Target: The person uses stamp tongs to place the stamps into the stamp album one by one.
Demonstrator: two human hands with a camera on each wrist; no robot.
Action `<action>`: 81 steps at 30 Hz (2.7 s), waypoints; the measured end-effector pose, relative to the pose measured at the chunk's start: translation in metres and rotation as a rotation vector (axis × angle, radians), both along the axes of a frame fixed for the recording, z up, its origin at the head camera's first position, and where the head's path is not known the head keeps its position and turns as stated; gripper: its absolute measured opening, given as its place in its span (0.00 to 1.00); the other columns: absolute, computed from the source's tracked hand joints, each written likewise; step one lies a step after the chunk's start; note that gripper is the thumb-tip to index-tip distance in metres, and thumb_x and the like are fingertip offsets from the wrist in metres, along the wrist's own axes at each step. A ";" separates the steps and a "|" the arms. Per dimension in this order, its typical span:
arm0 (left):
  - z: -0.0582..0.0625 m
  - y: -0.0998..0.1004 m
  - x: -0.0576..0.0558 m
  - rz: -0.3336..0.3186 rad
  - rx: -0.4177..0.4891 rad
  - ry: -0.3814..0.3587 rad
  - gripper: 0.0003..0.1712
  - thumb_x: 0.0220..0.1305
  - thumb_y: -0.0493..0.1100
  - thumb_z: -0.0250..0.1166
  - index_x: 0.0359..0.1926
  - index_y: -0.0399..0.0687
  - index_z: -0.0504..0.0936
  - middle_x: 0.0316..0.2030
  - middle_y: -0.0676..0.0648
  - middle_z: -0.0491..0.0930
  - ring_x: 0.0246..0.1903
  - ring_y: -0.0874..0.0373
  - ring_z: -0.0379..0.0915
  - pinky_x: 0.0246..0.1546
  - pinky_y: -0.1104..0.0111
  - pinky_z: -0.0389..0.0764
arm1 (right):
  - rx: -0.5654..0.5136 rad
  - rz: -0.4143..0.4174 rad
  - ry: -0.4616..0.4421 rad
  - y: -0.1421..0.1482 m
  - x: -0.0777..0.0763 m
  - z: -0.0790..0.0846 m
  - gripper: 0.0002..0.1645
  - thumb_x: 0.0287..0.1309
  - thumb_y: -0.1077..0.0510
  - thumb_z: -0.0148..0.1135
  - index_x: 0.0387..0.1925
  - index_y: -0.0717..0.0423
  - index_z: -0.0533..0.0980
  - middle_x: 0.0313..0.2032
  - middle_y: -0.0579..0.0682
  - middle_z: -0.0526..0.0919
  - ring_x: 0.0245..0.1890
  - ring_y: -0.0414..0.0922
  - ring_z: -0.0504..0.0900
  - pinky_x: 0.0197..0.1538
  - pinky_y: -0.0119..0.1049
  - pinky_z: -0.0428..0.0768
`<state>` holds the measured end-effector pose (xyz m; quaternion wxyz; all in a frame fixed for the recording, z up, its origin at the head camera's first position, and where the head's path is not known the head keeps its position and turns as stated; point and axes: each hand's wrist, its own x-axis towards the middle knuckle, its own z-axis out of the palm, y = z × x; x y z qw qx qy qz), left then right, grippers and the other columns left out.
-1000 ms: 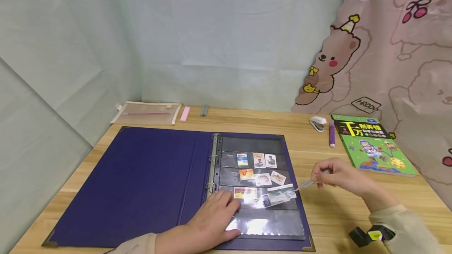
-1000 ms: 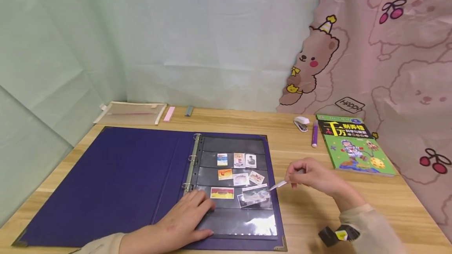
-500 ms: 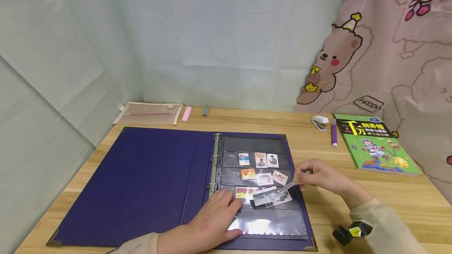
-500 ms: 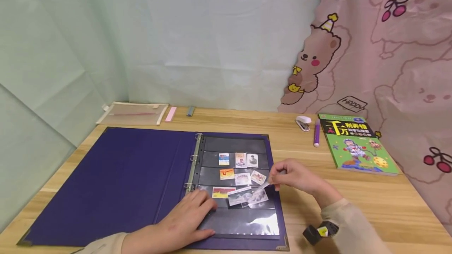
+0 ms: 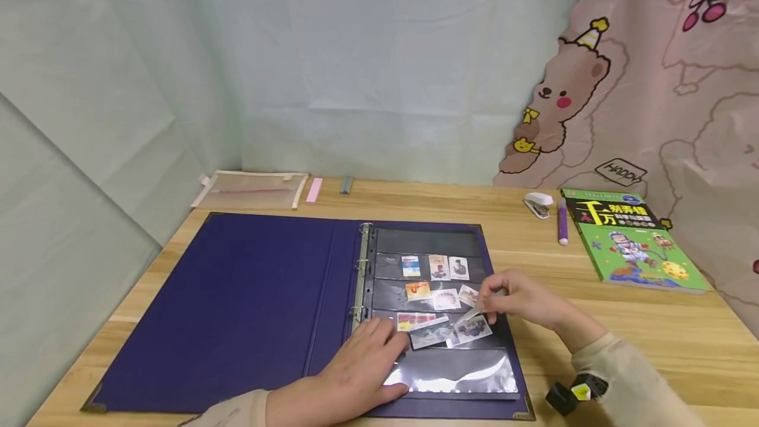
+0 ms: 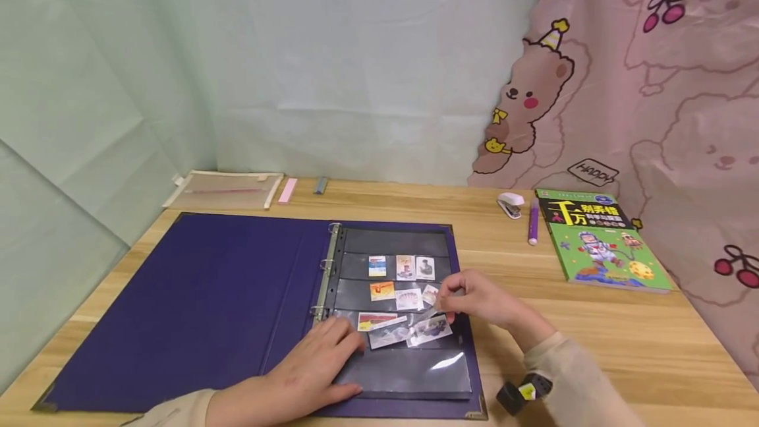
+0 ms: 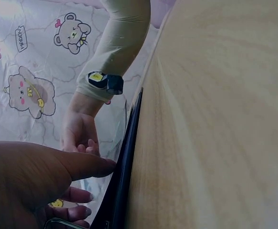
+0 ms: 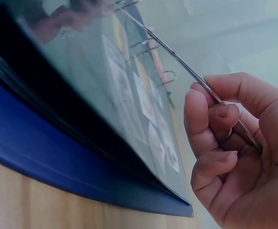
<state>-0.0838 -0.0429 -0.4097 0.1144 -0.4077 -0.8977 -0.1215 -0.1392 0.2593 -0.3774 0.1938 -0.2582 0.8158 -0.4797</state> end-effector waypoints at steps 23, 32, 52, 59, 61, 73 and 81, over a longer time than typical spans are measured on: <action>0.002 -0.001 0.000 -0.017 0.027 0.011 0.27 0.37 0.59 0.70 0.34 0.54 0.68 0.28 0.58 0.61 0.31 0.64 0.58 0.34 0.73 0.61 | 0.014 0.063 -0.047 -0.011 0.008 -0.008 0.11 0.54 0.64 0.55 0.20 0.67 0.71 0.19 0.66 0.74 0.19 0.35 0.76 0.29 0.32 0.75; 0.001 -0.001 0.001 -0.019 0.043 0.005 0.26 0.37 0.58 0.70 0.35 0.55 0.69 0.29 0.58 0.63 0.33 0.64 0.59 0.36 0.72 0.63 | 0.063 0.112 -0.108 -0.015 0.006 -0.002 0.11 0.53 0.63 0.55 0.21 0.68 0.72 0.23 0.68 0.75 0.18 0.35 0.77 0.29 0.30 0.75; 0.002 0.000 0.002 -0.015 0.046 0.021 0.27 0.36 0.58 0.71 0.35 0.55 0.69 0.29 0.58 0.63 0.32 0.64 0.59 0.35 0.73 0.62 | 0.195 0.108 -0.268 -0.011 -0.002 0.004 0.15 0.48 0.59 0.58 0.21 0.72 0.72 0.12 0.44 0.72 0.12 0.34 0.70 0.14 0.24 0.55; 0.001 0.000 0.002 -0.014 0.045 0.030 0.27 0.35 0.58 0.71 0.35 0.55 0.68 0.29 0.58 0.63 0.32 0.64 0.59 0.35 0.73 0.62 | 0.201 0.120 -0.283 -0.001 -0.006 0.009 0.15 0.49 0.61 0.57 0.23 0.74 0.71 0.12 0.41 0.71 0.12 0.33 0.68 0.14 0.23 0.54; 0.001 0.000 0.002 -0.013 0.045 0.032 0.27 0.35 0.58 0.71 0.35 0.55 0.68 0.29 0.58 0.63 0.32 0.64 0.59 0.35 0.73 0.62 | 0.190 0.129 -0.267 0.002 -0.008 0.010 0.14 0.49 0.62 0.56 0.23 0.73 0.71 0.12 0.41 0.70 0.12 0.32 0.68 0.15 0.23 0.55; 0.001 0.000 0.002 -0.012 0.035 0.033 0.26 0.37 0.59 0.70 0.34 0.55 0.68 0.29 0.58 0.62 0.33 0.64 0.59 0.36 0.72 0.62 | 0.188 0.124 -0.201 -0.001 -0.008 0.009 0.10 0.52 0.59 0.57 0.24 0.64 0.75 0.15 0.41 0.73 0.15 0.35 0.71 0.17 0.23 0.58; 0.001 0.000 0.002 -0.014 0.039 0.039 0.27 0.36 0.59 0.70 0.34 0.55 0.68 0.29 0.58 0.62 0.32 0.64 0.59 0.35 0.73 0.62 | 0.182 0.113 -0.197 -0.003 -0.006 0.009 0.11 0.51 0.60 0.57 0.23 0.67 0.75 0.15 0.44 0.72 0.14 0.34 0.70 0.16 0.24 0.57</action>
